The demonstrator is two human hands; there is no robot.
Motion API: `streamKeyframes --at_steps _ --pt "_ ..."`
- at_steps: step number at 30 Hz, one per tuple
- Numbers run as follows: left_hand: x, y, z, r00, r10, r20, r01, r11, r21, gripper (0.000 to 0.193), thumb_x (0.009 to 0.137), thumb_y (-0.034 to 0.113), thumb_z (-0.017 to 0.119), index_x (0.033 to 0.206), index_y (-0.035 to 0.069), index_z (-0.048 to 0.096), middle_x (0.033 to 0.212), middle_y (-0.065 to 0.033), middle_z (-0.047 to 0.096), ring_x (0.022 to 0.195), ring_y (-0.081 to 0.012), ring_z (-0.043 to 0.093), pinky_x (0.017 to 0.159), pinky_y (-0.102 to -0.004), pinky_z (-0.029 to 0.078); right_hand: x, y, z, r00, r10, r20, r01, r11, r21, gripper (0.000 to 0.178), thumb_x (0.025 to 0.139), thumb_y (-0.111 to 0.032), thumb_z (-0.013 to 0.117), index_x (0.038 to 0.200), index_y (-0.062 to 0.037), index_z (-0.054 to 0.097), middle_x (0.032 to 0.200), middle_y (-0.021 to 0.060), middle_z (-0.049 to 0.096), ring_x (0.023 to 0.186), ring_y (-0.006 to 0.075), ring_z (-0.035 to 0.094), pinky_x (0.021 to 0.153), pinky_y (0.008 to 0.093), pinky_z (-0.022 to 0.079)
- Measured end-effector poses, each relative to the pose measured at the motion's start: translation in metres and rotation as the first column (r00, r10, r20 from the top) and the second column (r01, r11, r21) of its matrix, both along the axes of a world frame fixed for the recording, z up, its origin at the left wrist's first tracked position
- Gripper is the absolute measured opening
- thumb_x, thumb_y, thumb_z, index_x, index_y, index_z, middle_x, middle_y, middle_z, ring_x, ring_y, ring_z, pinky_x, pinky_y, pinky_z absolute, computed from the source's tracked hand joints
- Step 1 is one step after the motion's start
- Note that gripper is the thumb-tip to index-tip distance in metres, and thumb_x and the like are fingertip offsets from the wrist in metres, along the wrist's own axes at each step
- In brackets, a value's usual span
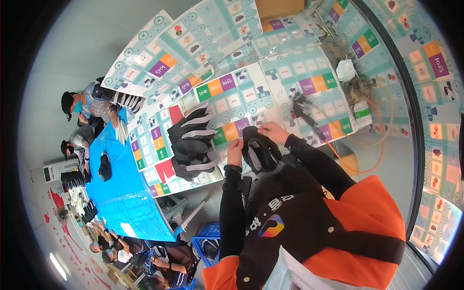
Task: The person assembles shoe components by applying adhesive with a small brush, pressing parts together, and moving finished pieces into blue plastic bins before moving a large bin to a collection area.
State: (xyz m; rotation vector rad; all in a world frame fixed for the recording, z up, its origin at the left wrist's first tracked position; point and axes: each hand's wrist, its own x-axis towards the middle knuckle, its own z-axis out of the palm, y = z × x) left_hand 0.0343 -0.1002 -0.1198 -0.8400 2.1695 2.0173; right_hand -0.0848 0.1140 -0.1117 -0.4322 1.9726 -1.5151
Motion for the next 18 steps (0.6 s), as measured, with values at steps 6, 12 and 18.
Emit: streamKeyframes --at_steps 6,12,18 --pt "-0.035 -0.023 0.008 0.995 -0.089 0.055 0.067 0.946 0.318 0.028 0.106 0.020 0.052 0.117 -0.001 0.067 0.107 -0.0053 0.070 0.100 -0.0171 0.065 0.089 -0.0313 0.050 -0.007 -0.012 0.087 0.873 0.082 -0.481 -0.130 0.989 -0.066 0.027 0.094 -0.018 0.068 0.119 -0.0086 0.066 0.103 0.0119 0.068 0.092 0.0242 0.065 0.082 0.0345 0.053" --pt "-0.081 -0.013 0.132 0.973 -0.163 -0.166 0.169 0.985 0.026 0.060 0.099 0.032 0.068 0.143 -0.003 0.046 0.133 -0.0176 0.059 0.118 -0.0230 0.057 0.099 -0.0347 0.048 -0.034 0.008 0.107 0.699 -0.139 -0.702 0.202 0.979 0.008 0.038 0.091 -0.004 0.061 0.129 -0.0087 0.062 0.119 0.0160 0.069 0.102 0.0379 0.068 0.085 0.0438 0.055" --pt "-0.003 -0.017 0.143 0.988 -0.154 0.000 0.150 0.966 -0.209 0.062 0.095 0.033 0.073 0.139 -0.006 0.054 0.134 -0.0217 0.064 0.120 -0.0260 0.063 0.099 -0.0359 0.048 -0.020 0.046 0.041 0.839 -0.438 -0.322 0.458 0.889 -0.013 0.029 0.098 -0.010 0.060 0.127 -0.0059 0.061 0.112 0.0215 0.070 0.099 0.0411 0.068 0.083 0.0428 0.054"
